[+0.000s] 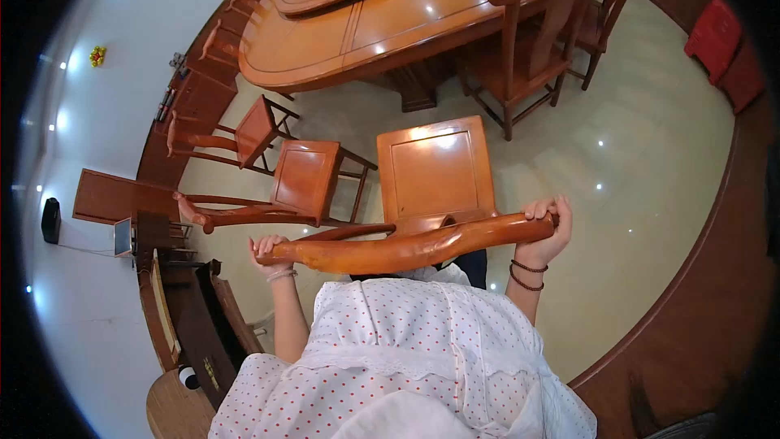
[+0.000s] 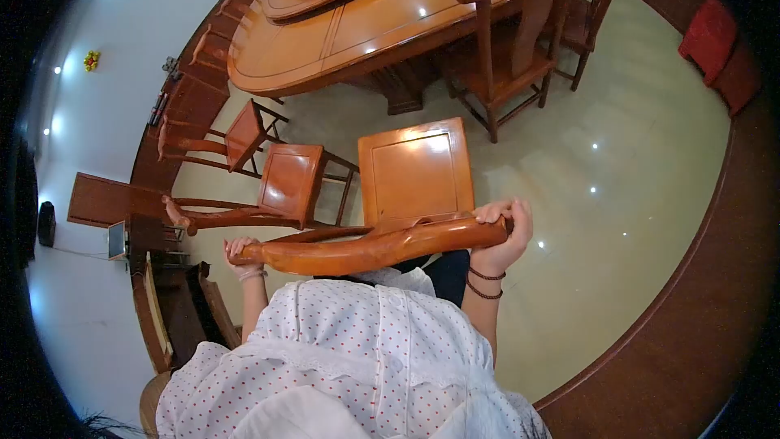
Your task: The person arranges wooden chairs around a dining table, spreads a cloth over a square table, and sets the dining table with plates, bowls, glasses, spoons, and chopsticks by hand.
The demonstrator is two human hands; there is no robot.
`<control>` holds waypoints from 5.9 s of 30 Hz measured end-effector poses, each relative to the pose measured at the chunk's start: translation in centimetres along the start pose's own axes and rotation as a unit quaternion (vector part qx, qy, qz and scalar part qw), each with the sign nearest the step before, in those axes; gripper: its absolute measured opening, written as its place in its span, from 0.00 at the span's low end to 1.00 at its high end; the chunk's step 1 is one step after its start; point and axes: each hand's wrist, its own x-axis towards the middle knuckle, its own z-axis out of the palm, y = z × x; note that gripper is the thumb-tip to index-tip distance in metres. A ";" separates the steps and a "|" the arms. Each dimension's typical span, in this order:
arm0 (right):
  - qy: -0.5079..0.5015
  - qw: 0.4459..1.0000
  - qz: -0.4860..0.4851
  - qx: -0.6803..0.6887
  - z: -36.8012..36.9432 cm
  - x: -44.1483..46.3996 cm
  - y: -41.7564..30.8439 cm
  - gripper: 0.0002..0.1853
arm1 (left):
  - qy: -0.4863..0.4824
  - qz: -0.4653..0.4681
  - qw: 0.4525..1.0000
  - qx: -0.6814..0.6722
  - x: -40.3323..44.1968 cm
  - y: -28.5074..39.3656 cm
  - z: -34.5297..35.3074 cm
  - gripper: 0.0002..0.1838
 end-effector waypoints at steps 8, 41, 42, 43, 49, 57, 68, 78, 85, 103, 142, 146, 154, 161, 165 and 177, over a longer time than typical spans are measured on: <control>-0.039 0.999 0.013 -0.019 -0.1 1.9 1.9 0.17 | 0.019 0.023 1.000 -0.008 0.6 -0.2 -0.2 0.19; -0.019 0.996 0.030 -0.080 2.5 0.7 4.7 0.12 | 0.065 0.059 0.995 -0.055 -0.7 2.6 -3.4 0.20; -0.004 0.996 0.016 -0.092 2.7 0.6 4.8 0.12 | 0.048 0.057 0.996 -0.051 -0.6 2.8 -3.9 0.19; -0.004 0.997 -0.004 -0.079 2.9 0.4 4.8 0.12 | 0.031 0.056 0.997 -0.048 -0.4 2.9 -4.4 0.19; -0.030 0.996 0.033 -0.073 1.9 0.5 4.7 0.14 | 0.028 0.057 0.994 -0.088 0.9 3.4 -5.8 0.17; -0.060 0.987 0.029 -0.148 2.1 0.5 4.1 0.13 | 0.336 0.106 0.912 0.212 -4.5 -6.5 -10.1 0.13; -0.476 0.585 0.192 -0.627 -7.0 6.4 -8.6 0.17 | 0.248 -0.492 0.822 0.145 -8.7 -38.7 -2.8 0.13; -0.410 0.666 0.237 -0.576 -6.5 23.6 -17.7 0.16 | -0.296 -0.359 0.572 0.676 -0.3 -51.0 17.3 0.18; -0.474 0.658 0.232 -0.537 -1.3 33.6 -15.5 0.14 | 0.046 -0.169 0.817 0.550 13.3 -53.3 16.3 0.22; -0.163 0.885 0.104 -0.423 8.2 71.1 -20.0 0.23 | 0.256 0.162 0.953 -0.004 33.4 -58.1 20.4 0.20; -0.284 0.919 0.265 0.069 -6.0 62.6 -34.8 0.13 | 0.220 0.272 0.936 -0.033 4.2 -68.7 22.9 0.19; -0.271 0.926 0.256 0.049 -7.2 61.2 -38.3 0.13 | 0.223 0.270 0.936 -0.029 0.0 -70.2 23.5 0.18; -0.276 0.923 0.264 0.051 -9.2 60.5 -41.3 0.14 | 0.262 0.262 0.928 -0.029 -2.1 -71.8 25.8 0.16; -0.247 0.934 0.258 0.007 -8.3 60.4 -41.5 0.14 | 0.290 0.254 0.921 -0.054 -3.6 -71.8 25.4 0.17; -0.237 0.934 0.267 0.003 -8.8 60.9 -41.8 0.14 | 0.334 0.251 0.908 -0.035 -2.7 -71.9 26.3 0.16; -0.242 0.925 0.291 0.008 -8.3 60.0 -41.7 0.14 | 0.335 0.251 0.907 -0.035 -3.2 -71.0 26.2 0.15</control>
